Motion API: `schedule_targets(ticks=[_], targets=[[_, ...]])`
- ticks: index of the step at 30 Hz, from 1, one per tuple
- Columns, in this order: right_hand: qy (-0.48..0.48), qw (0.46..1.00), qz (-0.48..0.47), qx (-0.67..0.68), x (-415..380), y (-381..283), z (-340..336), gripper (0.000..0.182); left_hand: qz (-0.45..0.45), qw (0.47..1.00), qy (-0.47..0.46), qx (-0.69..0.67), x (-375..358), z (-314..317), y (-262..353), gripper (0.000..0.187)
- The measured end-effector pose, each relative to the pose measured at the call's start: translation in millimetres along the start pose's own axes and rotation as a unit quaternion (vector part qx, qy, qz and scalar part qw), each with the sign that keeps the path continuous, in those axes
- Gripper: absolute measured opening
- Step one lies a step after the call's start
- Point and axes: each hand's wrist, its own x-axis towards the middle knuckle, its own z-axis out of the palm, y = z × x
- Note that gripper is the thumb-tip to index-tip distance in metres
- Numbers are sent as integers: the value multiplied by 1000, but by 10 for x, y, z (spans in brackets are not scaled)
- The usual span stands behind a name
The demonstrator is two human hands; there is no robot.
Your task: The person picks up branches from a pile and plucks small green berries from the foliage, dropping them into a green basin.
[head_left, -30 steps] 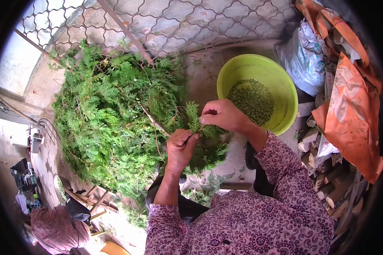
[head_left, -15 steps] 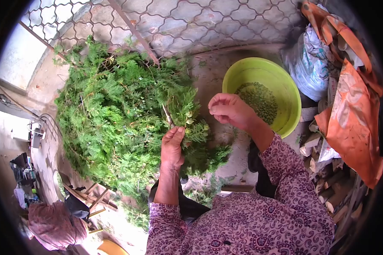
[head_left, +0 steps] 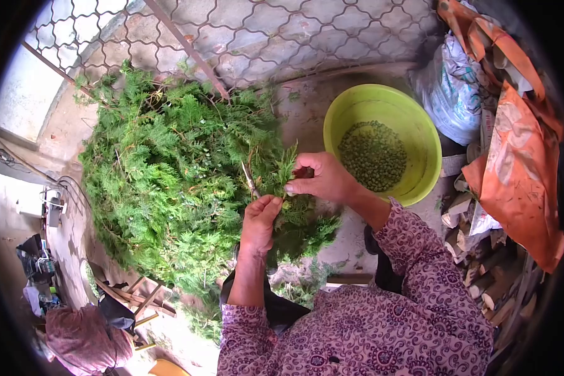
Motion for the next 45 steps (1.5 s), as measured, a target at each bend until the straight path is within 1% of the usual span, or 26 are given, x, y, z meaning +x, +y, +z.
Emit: schedule_targets(ticks=[3,5,6,8,9,11,12,13,15,16,18,20,23,24,26,27,28,29,30,31,33,35,37,39,41,45], targets=[[-4,1000,0,-29,-18,-12,10,16,-10,1000,-18,6,-9,-60,11,8],[-32,997,34,55,-20,-6,36,17,-17,1000,-16,0,-48,-32,57,7],[-32,997,33,54,-22,-39,15,17,-23,1000,-14,-6,-59,-22,81,7],[-43,964,167,202,-37,-118,-77,22,-22,1000,-19,-7,-38,-109,32,7],[-45,965,166,200,-4,-74,-193,22,-21,999,-23,-9,-30,-138,15,6],[6,917,98,386,70,65,-470,22,-24,999,14,-18,-86,-76,90,6],[5,917,104,385,70,34,-489,12,-28,998,51,-25,-103,-51,118,6],[5,917,103,384,57,6,-444,12,-26,998,51,-26,-76,-79,93,6],[-23,945,155,289,-16,-62,-224,6,-6,998,56,-39,5,-163,16,7],[-78,938,179,287,-30,-53,-117,11,-8,998,56,-39,-1,-140,27,7],[-78,953,176,235,-8,-65,-43,14,-21,998,41,-39,-23,-74,67,14],[-77,965,171,181,-8,-50,-6,17,-24,999,25,-35,-9,-89,38,14],[-45,996,36,69,-9,77,54,12,-26,999,20,-27,-4,-78,31,12],[-45,996,36,69,-7,93,48,12,-26,999,31,-25,-6,-73,33,11],[19,993,-73,-96,-27,122,-4,8,-27,999,16,-25,-15,-78,45,9],[19,993,-71,-96,-19,131,-114,8,-29,999,1,-25,-23,-90,48,9],[-20,990,28,136,14,138,-311,8,-30,999,1,-25,-13,-134,26,9],[-57,924,125,358,37,146,-487,9,-13,1000,25,-11,9,-206,-15,9],[-60,892,99,437,78,111,-568,9,7,999,50,0,16,-222,-4,9],[-65,893,101,433,75,98,-520,9,10,999,52,-5,6,-223,10,9],[-16,919,162,358,-25,6,-287,6,-1,999,41,-25,-24,-185,58,9],[-33,925,193,325,-55,-67,-123,5,-8,999,44,-28,-17,-134,66,9],[-109,928,203,294,-23,15,-61,8,-10,998,48,-35,-18,-116,61,9],[-98,941,215,242,-7,20,10,13,1,1000,23,-13,-2,-118,45,8],[-56,996,54,42,-2,77,112,18,6,1000,28,-6,26,-95,-5,9],[-37,996,70,29,-40,86,140,20,14,1000,10,15,48,-130,-69,9]])
